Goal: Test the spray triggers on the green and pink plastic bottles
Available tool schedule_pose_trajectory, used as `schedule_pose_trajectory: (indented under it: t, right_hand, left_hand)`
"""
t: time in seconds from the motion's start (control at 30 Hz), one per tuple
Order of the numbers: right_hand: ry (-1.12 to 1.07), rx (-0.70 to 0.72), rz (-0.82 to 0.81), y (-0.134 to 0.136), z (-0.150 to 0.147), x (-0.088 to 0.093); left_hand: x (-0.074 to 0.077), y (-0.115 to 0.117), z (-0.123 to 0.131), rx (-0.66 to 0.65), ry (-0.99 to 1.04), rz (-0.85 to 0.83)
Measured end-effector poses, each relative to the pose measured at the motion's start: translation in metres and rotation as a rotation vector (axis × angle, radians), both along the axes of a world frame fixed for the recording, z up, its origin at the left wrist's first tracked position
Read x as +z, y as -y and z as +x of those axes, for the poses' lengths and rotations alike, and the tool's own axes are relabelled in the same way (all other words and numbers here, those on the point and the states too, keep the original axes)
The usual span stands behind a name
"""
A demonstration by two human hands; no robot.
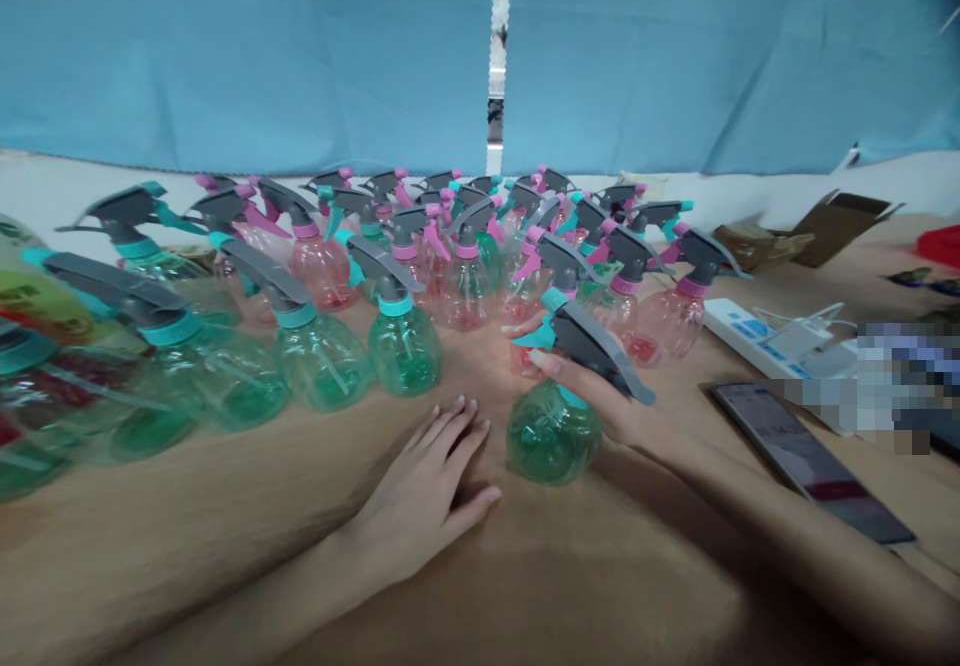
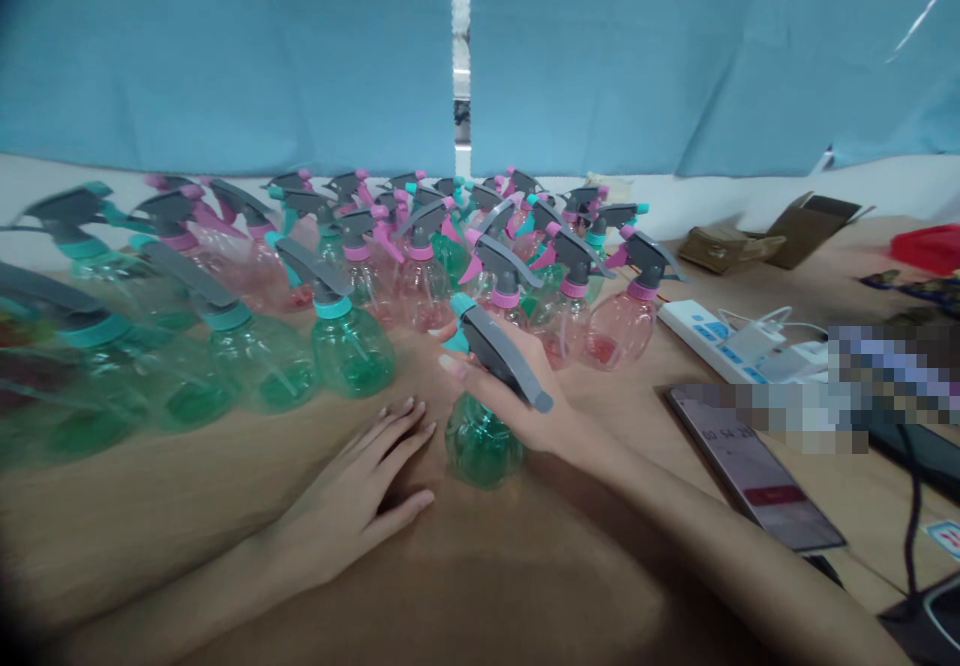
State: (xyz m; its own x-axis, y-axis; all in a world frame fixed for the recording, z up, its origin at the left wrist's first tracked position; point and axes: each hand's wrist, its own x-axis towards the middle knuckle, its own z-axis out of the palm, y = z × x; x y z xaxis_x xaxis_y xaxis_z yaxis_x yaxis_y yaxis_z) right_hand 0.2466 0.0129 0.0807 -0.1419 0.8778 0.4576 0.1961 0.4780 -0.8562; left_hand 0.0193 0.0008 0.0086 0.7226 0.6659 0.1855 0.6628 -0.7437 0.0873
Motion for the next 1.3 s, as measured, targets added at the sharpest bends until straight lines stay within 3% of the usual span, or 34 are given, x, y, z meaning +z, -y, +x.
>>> schedule_pose_trajectory:
  t: [0.33,1.3]
  right_hand:
    - [0.172,-0.055,0.114,0.000,0.003,0.008]
    - [0.128,-0.021,0.068,0.004,0.001,0.013]
  left_hand:
    - [0.000,0.000,0.001,-0.002,-0.014,0.001]
    - [-0.001,0.000,0.000,-0.012,0.004,-0.009]
